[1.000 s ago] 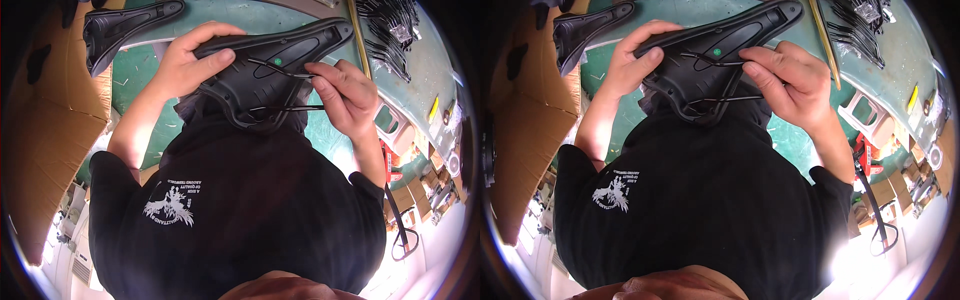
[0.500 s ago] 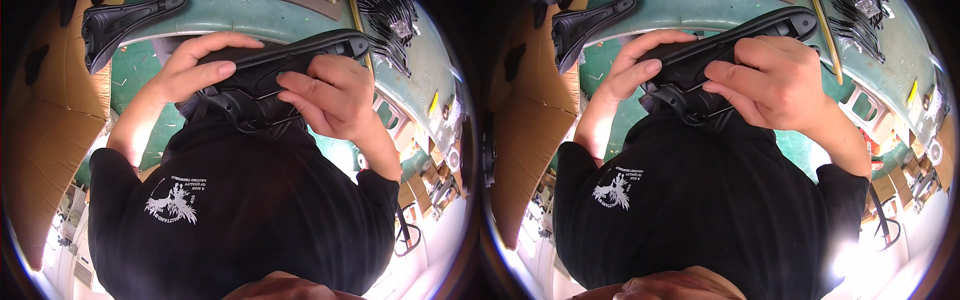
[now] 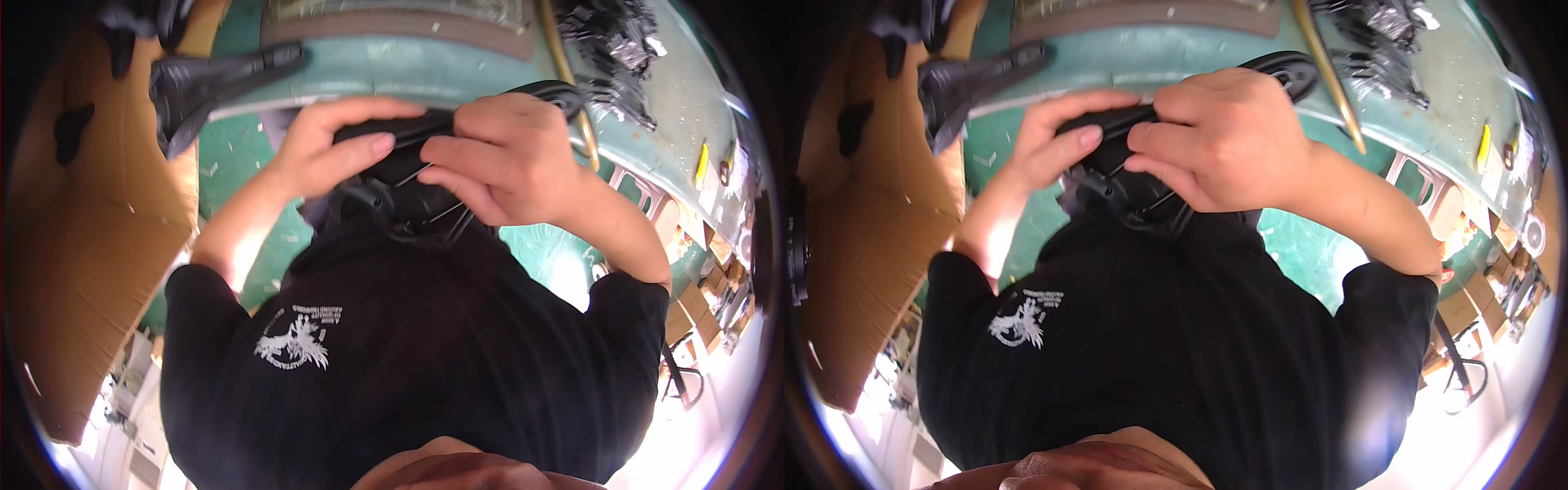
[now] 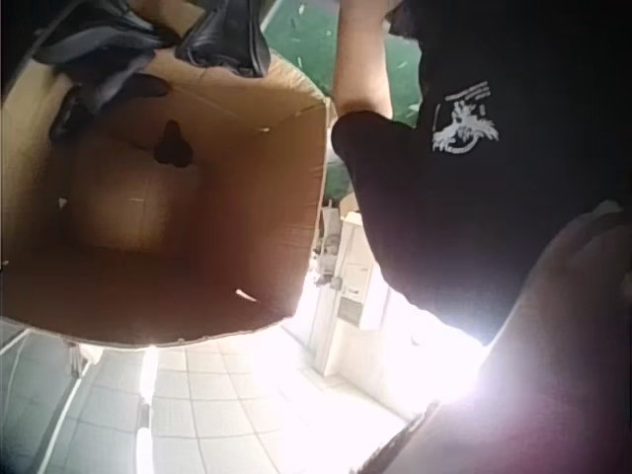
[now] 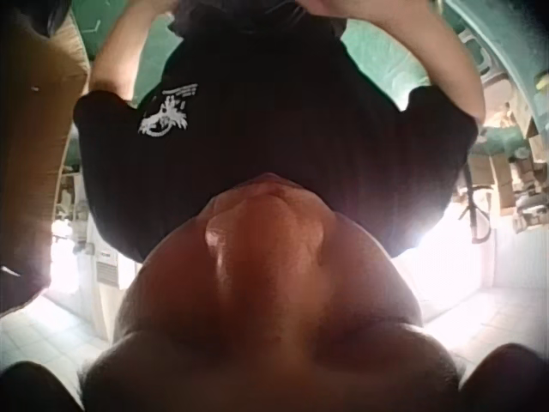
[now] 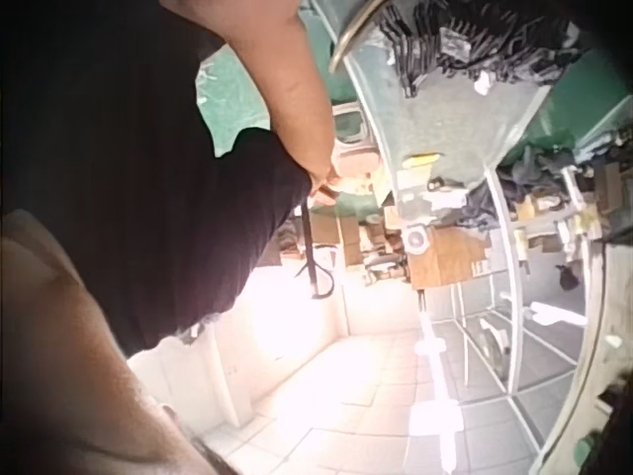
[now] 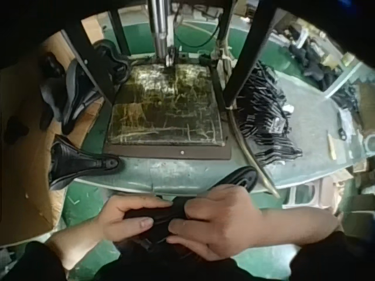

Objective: Assembling bicycle seats by attaching rails to seat cushions using a specialized press machine.

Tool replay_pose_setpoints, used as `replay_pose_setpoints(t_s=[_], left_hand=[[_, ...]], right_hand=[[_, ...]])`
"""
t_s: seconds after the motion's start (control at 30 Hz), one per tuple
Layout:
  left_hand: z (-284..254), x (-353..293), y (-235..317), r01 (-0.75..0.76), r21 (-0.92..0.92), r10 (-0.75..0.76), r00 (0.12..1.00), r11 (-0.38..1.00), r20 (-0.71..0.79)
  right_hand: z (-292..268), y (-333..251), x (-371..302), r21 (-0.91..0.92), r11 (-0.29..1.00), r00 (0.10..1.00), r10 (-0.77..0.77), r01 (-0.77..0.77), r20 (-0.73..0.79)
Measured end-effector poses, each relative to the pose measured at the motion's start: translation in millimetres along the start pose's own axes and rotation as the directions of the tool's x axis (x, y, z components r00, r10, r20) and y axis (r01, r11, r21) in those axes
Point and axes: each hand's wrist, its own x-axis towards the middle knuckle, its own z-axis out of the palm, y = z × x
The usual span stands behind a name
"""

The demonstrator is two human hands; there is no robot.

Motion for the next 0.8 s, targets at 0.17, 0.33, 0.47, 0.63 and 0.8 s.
replay_pose_setpoints(t_s=[0.17, 0.33, 0.47, 0.63, 0.8], left_hand=[[-3.4, 18.4, -13.0, -0.101, -0.171, 0.055, 0.966, 0.98, -0.254], [-12.3, 90.1, -15.1, -0.146, -0.15, -0.009, 0.686, 0.978, -0.727], [-40.9, 129.2, -19.7, -0.102, 0.427, 0.398, 0.6, 0.898, -0.694], [-72.1, 176.1, -18.2, -0.033, 0.892, 0.766, 0.527, 0.451, -0.368], [-83.9, 192.0, -19.8, -0.041, 0.908, 0.802, 0.487, 0.416, -0.345]], right_hand=[[-14.4, 21.6, 23.5, -0.087, 0.984, 0.955, 0.125, -0.154, -0.269], [18.9, 55.7, 31.8, -0.112, 0.813, 0.779, 0.495, -0.572, -0.384], [34.9, 102.2, 51.9, -0.199, 0.771, 0.719, 0.421, -0.605, -0.552], [37.1, 144.6, 81.4, -0.272, 0.776, 0.687, 0.267, -0.569, -0.676], [36.1, 155.0, 91.0, -0.281, 0.728, 0.653, 0.291, -0.626, -0.7]])
